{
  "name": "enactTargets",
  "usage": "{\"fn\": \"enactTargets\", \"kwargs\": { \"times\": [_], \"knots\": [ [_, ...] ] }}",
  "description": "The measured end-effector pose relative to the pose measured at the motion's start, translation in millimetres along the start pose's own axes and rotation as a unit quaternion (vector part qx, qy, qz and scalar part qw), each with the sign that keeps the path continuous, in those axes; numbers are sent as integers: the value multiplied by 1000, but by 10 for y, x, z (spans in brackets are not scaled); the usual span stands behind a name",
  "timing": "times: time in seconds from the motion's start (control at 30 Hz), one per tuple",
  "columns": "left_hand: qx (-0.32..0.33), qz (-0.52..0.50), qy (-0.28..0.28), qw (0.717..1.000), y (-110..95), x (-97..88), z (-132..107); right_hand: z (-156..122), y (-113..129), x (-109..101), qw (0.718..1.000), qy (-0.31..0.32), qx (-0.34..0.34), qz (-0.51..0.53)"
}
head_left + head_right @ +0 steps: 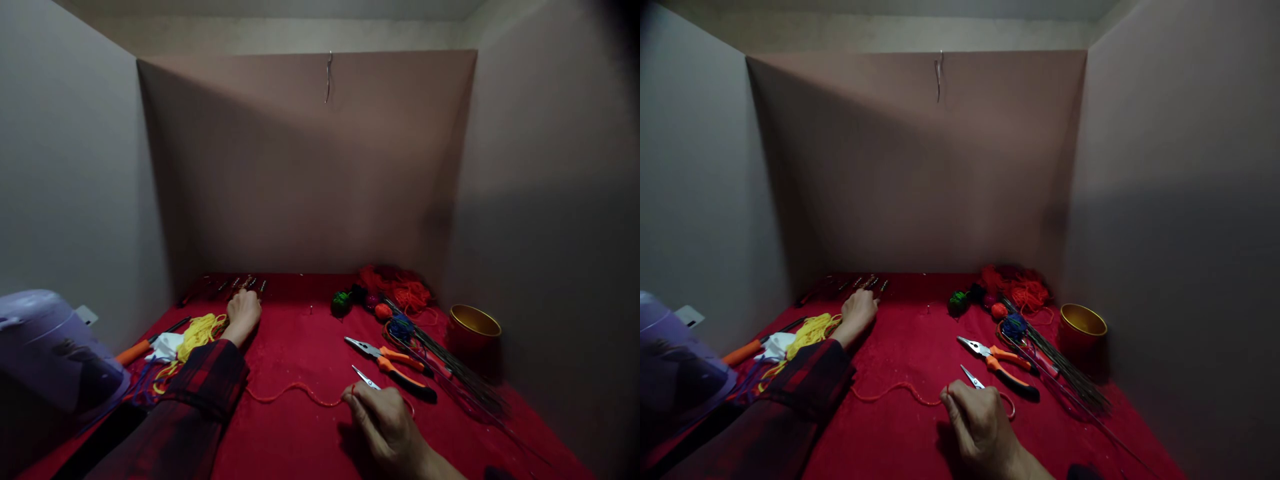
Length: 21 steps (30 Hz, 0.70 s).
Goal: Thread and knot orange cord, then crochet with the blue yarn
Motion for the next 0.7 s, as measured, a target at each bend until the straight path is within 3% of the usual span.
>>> {"fn": "enactTargets", "kwargs": {
  "times": [0.1,0.17,0.27,0.33,0.37,0.43,0.47,0.53,0.6,0.7],
  "knots": [
    [22,-34,20,999,-156,-164,-97,-24,-15,13,1000,-1,2,0],
    [57,-80,45,994,-374,-264,-259,-35,-35,26,1000,-1,9,11],
    [111,-178,108,972,-791,-344,-725,-46,-71,38,998,-4,33,52],
    [111,-250,169,947,-1021,-329,-1150,-56,-90,31,994,-16,57,90],
    [68,-378,250,889,-1115,-275,-1392,-62,-97,23,991,-25,70,109],
    [10,-556,386,736,-1280,-194,-1859,-78,-106,2,985,-46,98,137],
    [7,-609,418,674,-1332,-183,-2040,-86,-107,-5,981,-52,110,148],
    [-12,-684,422,595,-1335,-160,-2253,-92,-96,-15,976,-54,126,167],
    [-15,-724,384,572,-1273,-136,-2317,-82,-79,-30,974,-53,132,175],
    [6,-725,335,602,-1179,-96,-2300,-47,-52,-65,978,-57,122,161]
  ]
}}
Point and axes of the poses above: each hand's wrist, its own z-axis towards the middle knuckle, its own x-axis out of the palm, y = z × x, the point moved 5 cm from there along z, towards the middle knuckle, and after that the axes turned 6 degrees about -y, right-handed, at the moved point
